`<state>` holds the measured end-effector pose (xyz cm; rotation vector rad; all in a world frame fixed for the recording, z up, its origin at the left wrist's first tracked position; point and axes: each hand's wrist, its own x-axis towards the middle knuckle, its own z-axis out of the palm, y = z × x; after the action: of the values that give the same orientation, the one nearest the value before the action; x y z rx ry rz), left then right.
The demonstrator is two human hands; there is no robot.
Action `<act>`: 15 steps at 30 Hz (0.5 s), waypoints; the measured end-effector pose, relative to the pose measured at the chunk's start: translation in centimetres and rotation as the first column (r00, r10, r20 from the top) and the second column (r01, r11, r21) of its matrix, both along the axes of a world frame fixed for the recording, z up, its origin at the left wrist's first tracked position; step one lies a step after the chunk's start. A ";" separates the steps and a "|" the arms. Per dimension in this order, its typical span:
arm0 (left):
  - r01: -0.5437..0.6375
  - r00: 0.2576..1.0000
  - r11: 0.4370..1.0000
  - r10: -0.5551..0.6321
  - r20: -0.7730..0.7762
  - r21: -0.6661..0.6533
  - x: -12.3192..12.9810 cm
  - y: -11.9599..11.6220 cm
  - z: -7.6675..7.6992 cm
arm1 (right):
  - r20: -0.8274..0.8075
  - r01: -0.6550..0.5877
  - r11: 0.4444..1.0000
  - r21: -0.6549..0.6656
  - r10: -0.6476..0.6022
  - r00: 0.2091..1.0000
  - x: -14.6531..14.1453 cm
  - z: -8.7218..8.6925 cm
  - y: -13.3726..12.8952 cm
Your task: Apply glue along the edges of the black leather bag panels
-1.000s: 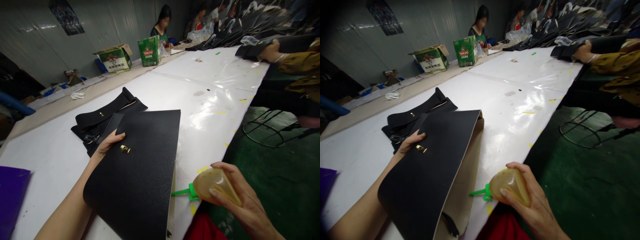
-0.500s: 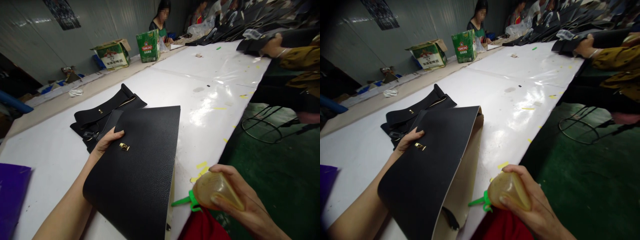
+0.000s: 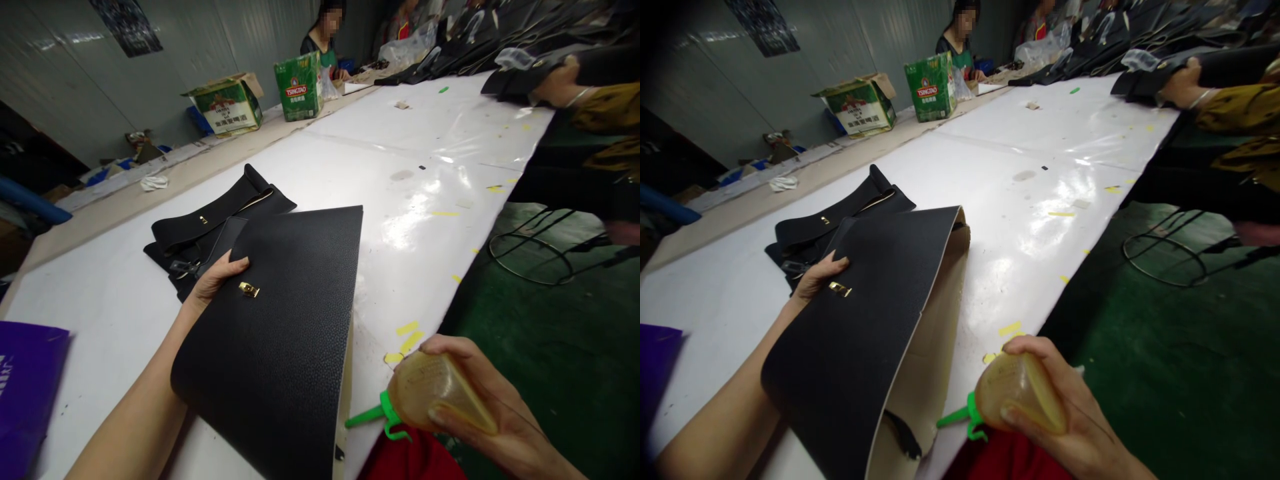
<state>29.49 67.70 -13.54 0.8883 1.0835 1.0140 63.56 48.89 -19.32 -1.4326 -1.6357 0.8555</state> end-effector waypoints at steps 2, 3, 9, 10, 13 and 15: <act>0.004 1.000 1.000 -0.004 -0.005 0.003 0.0 0.1 -0.1 | -0.011 0.059 0.998 -0.004 -0.059 0.998 0.0 0.1 0.2; 0.006 1.000 1.000 -0.006 -0.004 0.003 0.0 0.1 -0.1 | -0.011 0.095 0.995 -0.004 -0.096 0.995 0.0 0.1 0.3; -0.030 1.000 1.000 0.030 0.009 0.010 0.4 -0.1 0.0 | -0.023 0.036 0.996 -0.079 -0.038 0.999 -1.1 -0.3 -1.2; -0.031 0.999 0.999 0.031 0.010 0.014 0.4 -0.2 0.0 | -0.026 0.029 0.994 -0.103 -0.032 0.999 -1.3 -0.4 -1.5; -0.011 1.000 1.000 0.011 -0.001 0.009 0.4 -0.2 0.0 | 0.019 0.127 0.983 -0.133 -0.125 0.992 -1.7 -0.4 -1.8; 0.000 1.000 1.000 0.000 -0.007 -0.007 0.3 -0.2 -0.1 | 0.052 0.194 0.973 -0.129 -0.189 0.981 -1.8 -0.3 -1.9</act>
<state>29.79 67.52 -13.65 0.8872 1.0926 1.0076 61.75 46.96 -19.66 -1.6797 -1.4631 0.8425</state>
